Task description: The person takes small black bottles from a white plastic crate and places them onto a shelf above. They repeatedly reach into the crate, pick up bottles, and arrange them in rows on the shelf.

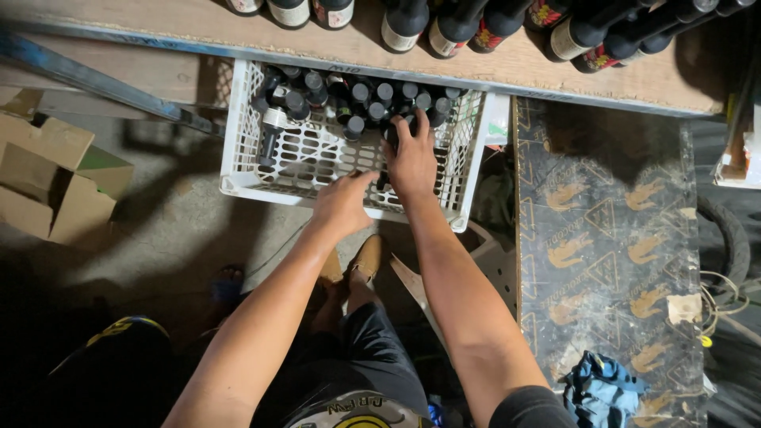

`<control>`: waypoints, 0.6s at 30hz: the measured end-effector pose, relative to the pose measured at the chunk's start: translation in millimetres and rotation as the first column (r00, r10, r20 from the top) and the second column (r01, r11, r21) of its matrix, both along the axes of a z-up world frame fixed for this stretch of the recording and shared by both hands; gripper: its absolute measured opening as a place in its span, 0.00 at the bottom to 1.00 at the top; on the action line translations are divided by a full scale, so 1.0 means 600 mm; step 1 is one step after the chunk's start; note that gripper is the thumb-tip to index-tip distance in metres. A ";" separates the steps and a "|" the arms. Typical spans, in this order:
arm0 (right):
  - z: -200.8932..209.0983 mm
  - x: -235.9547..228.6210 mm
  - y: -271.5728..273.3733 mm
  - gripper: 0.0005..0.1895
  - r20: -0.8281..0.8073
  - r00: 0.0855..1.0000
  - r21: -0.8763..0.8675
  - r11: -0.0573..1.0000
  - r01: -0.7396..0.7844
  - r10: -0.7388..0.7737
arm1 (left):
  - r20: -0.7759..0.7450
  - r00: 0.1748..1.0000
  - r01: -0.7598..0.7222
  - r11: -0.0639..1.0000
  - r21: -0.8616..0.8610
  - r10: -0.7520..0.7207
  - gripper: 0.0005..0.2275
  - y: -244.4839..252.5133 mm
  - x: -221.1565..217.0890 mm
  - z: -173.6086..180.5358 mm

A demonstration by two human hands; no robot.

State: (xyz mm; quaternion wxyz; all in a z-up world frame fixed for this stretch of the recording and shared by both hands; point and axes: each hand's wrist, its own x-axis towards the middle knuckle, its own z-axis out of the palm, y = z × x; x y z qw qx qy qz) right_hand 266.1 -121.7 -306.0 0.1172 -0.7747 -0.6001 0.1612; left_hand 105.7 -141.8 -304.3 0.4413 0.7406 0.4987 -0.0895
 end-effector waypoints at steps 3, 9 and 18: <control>-0.016 0.005 0.005 0.19 0.041 0.999 -0.009 1.000 -0.004 0.005 | -0.004 1.000 -0.011 1.000 -0.011 0.011 0.32 -0.006 -0.001 -0.009; -0.026 0.014 -0.010 0.18 0.029 0.998 0.139 0.988 -0.063 0.059 | -0.008 1.000 -0.029 0.999 -0.015 0.028 0.26 -0.001 -0.005 0.060; 0.011 0.013 -0.045 0.15 -0.126 0.992 0.199 0.980 0.020 0.006 | -0.046 0.997 -0.057 0.998 0.002 0.057 0.24 0.000 0.008 0.042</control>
